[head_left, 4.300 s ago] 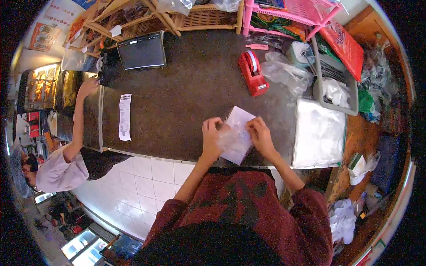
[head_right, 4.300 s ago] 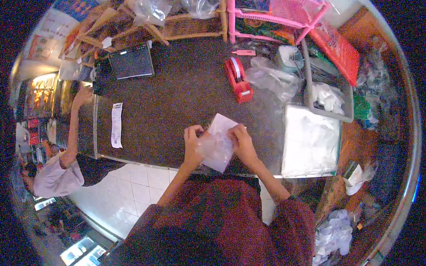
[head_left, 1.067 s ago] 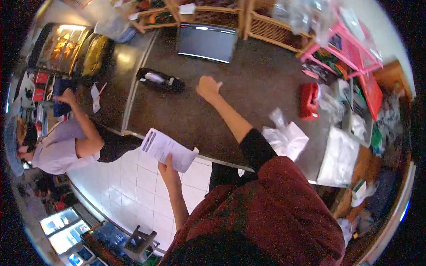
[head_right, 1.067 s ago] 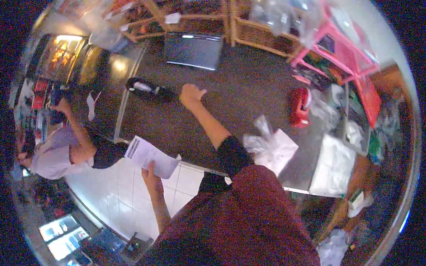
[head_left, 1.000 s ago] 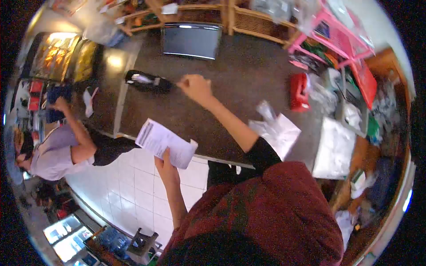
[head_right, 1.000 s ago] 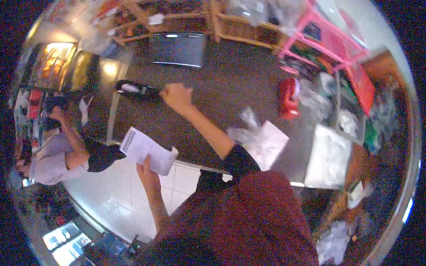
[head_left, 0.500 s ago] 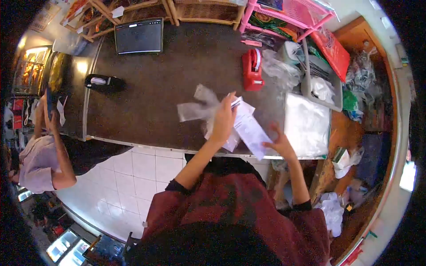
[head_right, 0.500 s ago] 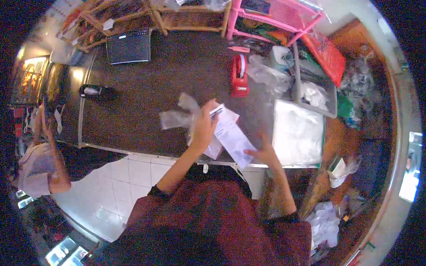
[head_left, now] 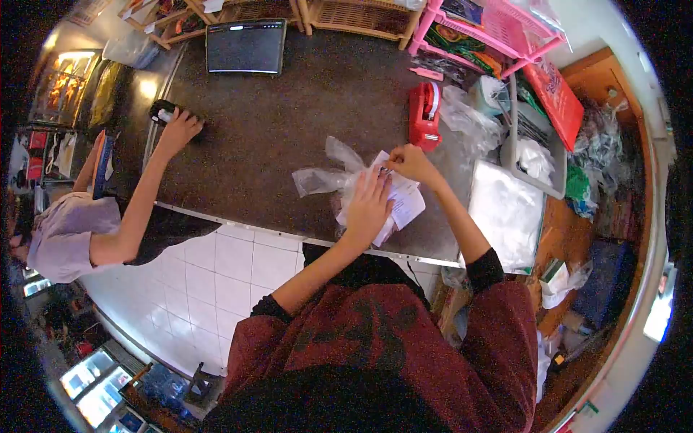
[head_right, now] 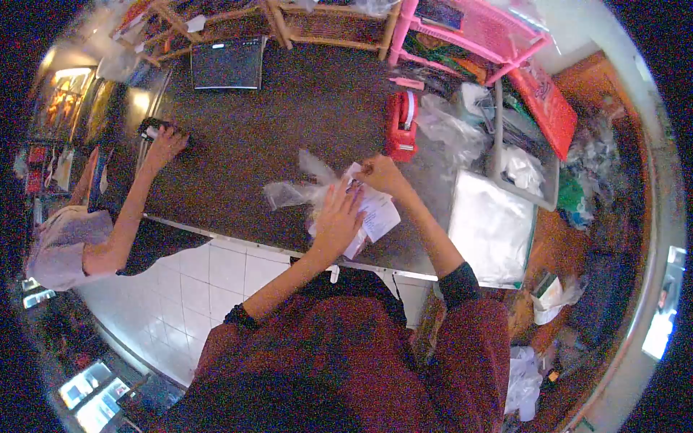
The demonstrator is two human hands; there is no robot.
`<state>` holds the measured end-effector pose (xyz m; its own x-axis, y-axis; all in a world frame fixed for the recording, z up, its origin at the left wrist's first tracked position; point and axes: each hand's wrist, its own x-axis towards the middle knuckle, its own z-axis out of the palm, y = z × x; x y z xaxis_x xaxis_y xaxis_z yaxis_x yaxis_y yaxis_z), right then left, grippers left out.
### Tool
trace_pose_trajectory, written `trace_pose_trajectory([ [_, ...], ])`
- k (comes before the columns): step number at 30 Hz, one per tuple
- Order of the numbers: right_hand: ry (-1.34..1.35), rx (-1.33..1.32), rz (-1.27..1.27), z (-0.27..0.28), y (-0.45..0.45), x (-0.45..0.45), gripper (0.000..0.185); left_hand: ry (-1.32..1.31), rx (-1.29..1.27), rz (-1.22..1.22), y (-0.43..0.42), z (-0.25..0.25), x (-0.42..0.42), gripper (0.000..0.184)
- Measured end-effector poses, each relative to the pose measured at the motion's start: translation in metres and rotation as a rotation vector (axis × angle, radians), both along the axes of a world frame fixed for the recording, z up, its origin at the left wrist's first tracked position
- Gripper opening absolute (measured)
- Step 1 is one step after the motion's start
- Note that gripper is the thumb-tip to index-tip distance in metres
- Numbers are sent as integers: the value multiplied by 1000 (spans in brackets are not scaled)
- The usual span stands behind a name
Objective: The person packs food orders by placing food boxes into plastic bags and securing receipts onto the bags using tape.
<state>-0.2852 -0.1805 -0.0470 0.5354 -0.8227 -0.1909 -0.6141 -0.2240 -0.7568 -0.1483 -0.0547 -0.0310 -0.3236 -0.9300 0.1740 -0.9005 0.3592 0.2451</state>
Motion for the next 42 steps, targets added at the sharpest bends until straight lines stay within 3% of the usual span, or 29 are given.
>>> trace_pose_trajectory([
  [2, 260, -119, -85, -17, 0, 2, 36, 10, 18, 2, 1, -7, 0, 49],
  [3, 260, -117, -79, -13, -1, 4, 36, 22, 33, 2, 1, -10, -1, 49],
  [8, 761, -366, -132, 40, 20, 19, 56, 53, 44, -1, -1, -7, 1, 50],
  [12, 624, -398, -253, 12, 28, -34, 59, 50, 38, -24, -4, -6, 4, 53],
  [14, 405, 119, -329, 0, 29, -56, 59, 86, 50, -22, -9, 5, 6, 50],
  [15, 406, 120, -328, -12, 29, -59, 59, 116, 65, -30, -10, 11, 7, 48],
  [17, 139, 316, -454, -31, 35, -64, 57, 107, 133, -28, -17, 15, 7, 48],
  [20, 275, 526, -351, 1, 17, -70, 50, 148, 254, -38, -28, 22, 16, 44],
  [22, 280, 278, -257, 13, 6, -91, 44, 198, 304, -20, -39, 31, 38, 39],
  [23, 370, -30, -233, 13, 2, -100, 38, 479, 268, -21, -44, 39, 60, 34],
  [24, 279, -301, -216, 35, -1, -92, 35, 754, 226, -12, -43, 46, 84, 30],
  [26, 306, -89, -263, 82, -15, -65, 27, 712, 184, 122, -31, 61, 139, 26],
  [29, -9, -212, -249, 114, -24, 13, 26, 721, 142, 354, 4, 41, 219, 18],
  [31, -3, -179, -214, 136, -23, 84, 21, 1040, 217, 625, 30, 8, 273, 14],
  [33, -134, -68, -52, 138, -24, 159, 21, 1164, 92, 998, 41, -2, 326, 15],
  [34, -258, -2, 17, 135, -18, 199, 22, 1163, 85, 1009, 44, 4, 347, 15],
  [37, -293, 53, 281, 84, -12, 330, 24, 1025, 155, 1088, 27, 7, 422, 27],
  [39, -472, 165, 355, 37, -4, 419, 20, 855, -363, 1115, 13, -36, 474, 42],
  [40, -519, 208, 314, 15, -1, 461, 22, 892, -324, 1023, 6, -21, 485, 49],
  [42, -570, 252, 266, -2, 8, 521, 25, 882, -264, 983, 7, -49, 508, 50],
])
